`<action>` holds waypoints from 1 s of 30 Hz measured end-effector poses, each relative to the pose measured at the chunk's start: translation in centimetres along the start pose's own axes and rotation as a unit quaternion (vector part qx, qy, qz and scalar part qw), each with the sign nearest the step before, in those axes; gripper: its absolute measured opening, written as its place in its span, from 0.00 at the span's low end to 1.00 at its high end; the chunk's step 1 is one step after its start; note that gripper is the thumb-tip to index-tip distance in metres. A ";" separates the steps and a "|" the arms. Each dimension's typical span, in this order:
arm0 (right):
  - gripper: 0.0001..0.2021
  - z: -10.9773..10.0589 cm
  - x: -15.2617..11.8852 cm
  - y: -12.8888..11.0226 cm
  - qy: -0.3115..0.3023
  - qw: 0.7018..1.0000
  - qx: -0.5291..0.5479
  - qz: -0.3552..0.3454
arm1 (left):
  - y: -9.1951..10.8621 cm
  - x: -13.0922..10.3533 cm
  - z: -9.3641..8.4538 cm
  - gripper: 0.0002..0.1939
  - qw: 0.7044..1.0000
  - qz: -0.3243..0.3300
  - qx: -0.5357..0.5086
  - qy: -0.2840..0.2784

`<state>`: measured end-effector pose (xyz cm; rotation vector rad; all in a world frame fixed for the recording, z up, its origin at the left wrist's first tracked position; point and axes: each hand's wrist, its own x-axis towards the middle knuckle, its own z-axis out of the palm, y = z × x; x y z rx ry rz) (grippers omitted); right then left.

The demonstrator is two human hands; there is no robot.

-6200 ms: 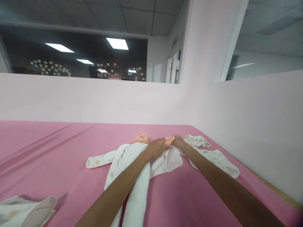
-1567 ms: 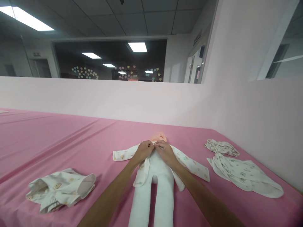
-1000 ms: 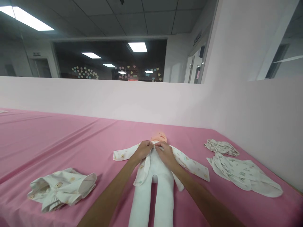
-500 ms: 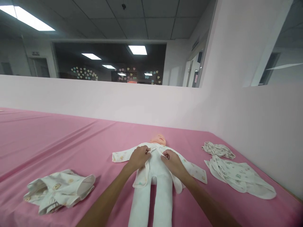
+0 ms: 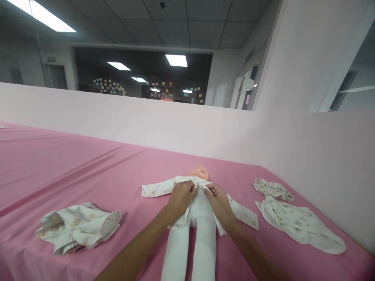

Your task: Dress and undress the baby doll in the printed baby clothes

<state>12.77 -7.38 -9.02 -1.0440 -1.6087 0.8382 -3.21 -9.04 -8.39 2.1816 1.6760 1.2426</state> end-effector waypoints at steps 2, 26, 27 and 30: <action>0.11 0.5 -0.2 0.1 0.012 1.000 0.012 -0.001 | -0.2 0.0 0.4 0.12 1.000 0.007 0.010 0.005; 0.14 1.7 -1.5 0.2 0.005 0.986 -0.135 -0.098 | -0.9 0.5 -0.6 0.07 0.994 -0.008 -0.091 -0.065; 0.14 1.7 -1.5 0.3 0.003 0.985 -0.139 -0.102 | -1.0 0.6 -1.0 0.06 0.988 -0.014 -0.125 -0.091; 0.15 1.8 -1.6 0.4 0.000 0.981 -0.146 -0.125 | -1.3 0.9 -2.0 0.08 0.962 -0.052 -0.210 -0.168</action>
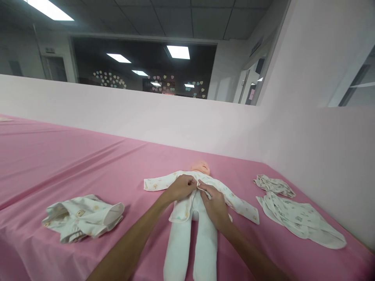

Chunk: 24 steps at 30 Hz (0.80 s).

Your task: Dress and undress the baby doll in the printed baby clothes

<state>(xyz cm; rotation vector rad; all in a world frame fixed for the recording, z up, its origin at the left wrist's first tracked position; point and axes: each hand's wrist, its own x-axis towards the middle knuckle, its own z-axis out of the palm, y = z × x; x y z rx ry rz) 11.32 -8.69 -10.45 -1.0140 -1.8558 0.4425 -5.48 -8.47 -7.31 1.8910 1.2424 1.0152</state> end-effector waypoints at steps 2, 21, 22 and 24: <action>0.15 0.0 0.0 0.0 -0.003 1.000 -0.006 -0.014 | 0.1 0.0 -0.3 0.11 0.999 -0.024 -0.031 -0.015; 0.14 0.1 -0.5 -0.2 0.007 0.997 -0.071 -0.003 | -0.6 0.6 1.1 0.10 0.998 -0.019 -0.028 0.044; 0.14 0.1 -0.5 -0.2 0.010 0.998 -0.068 0.000 | -0.6 0.6 1.0 0.10 0.998 -0.027 -0.047 0.035; 0.14 0.0 -0.5 -0.1 0.014 0.999 -0.053 0.001 | -0.5 0.6 0.8 0.10 0.996 -0.045 -0.072 0.022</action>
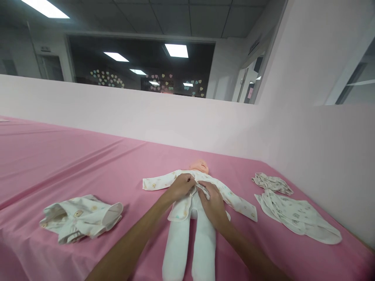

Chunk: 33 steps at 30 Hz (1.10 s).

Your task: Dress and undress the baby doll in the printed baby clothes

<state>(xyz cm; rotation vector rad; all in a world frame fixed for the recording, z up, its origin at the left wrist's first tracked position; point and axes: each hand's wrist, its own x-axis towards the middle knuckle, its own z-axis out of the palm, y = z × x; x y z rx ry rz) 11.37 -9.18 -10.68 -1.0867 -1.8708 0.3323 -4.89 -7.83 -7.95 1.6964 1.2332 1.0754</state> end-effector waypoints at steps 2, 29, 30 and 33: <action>0.15 -0.1 0.1 0.1 -0.004 1.000 0.017 -0.008 | 0.1 0.1 -0.3 0.11 1.000 -0.013 0.000 -0.004; 0.07 -3.8 -2.6 -0.3 -0.090 0.976 0.109 0.166 | -0.1 -6.1 2.8 0.12 0.849 0.120 0.507 0.086; 0.07 -3.8 -2.6 -0.5 -0.079 0.979 0.110 0.153 | -0.1 -6.1 2.7 0.12 0.852 0.125 0.502 0.077; 0.07 -3.7 -2.4 -1.0 -0.028 0.985 0.113 0.127 | -0.4 -5.9 2.2 0.12 0.868 0.138 0.474 0.055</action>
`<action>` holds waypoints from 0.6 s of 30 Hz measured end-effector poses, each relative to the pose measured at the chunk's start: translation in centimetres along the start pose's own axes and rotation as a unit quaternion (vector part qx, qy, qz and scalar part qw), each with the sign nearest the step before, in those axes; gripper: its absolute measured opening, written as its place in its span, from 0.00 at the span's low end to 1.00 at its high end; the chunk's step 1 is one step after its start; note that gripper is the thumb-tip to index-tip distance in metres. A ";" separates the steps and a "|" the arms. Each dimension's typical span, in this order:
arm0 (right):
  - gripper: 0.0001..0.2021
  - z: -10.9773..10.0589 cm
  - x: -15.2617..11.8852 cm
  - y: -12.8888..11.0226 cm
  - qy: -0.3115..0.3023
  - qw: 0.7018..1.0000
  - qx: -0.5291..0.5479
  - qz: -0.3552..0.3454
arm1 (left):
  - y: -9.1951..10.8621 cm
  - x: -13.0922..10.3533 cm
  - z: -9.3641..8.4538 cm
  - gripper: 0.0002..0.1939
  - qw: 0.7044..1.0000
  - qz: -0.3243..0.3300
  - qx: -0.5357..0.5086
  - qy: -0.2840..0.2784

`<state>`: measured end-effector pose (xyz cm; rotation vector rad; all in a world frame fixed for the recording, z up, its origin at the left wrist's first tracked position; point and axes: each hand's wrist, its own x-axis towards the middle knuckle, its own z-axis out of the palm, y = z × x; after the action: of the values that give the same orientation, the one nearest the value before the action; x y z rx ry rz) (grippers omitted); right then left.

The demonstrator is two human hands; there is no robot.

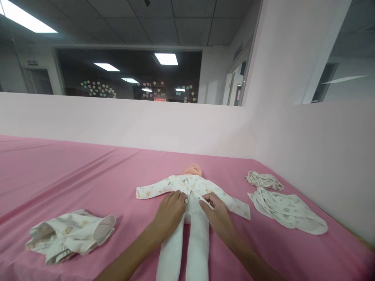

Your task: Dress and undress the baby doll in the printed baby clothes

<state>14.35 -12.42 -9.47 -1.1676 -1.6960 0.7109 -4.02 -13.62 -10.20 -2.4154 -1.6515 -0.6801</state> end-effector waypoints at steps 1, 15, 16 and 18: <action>0.07 0.1 0.1 -0.2 0.013 1.000 0.007 -0.005 | -0.2 0.1 0.1 0.12 1.000 -0.001 -0.014 0.002; 0.15 2.3 0.7 -0.8 0.040 0.998 0.051 0.016 | 0.1 1.9 1.4 0.11 0.996 0.005 -0.006 0.089; 0.15 2.3 0.6 -0.8 0.037 0.998 0.052 0.017 | 0.1 1.9 1.4 0.11 0.995 0.012 -0.009 0.096; 0.15 2.3 0.7 -0.8 0.035 0.998 0.055 0.016 | 0.1 1.8 1.5 0.11 0.993 0.030 -0.015 0.110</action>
<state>11.84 -11.99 -9.54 -1.1320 -1.5622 0.7653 -3.00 -11.58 -10.72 -2.3027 -1.4871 -0.9288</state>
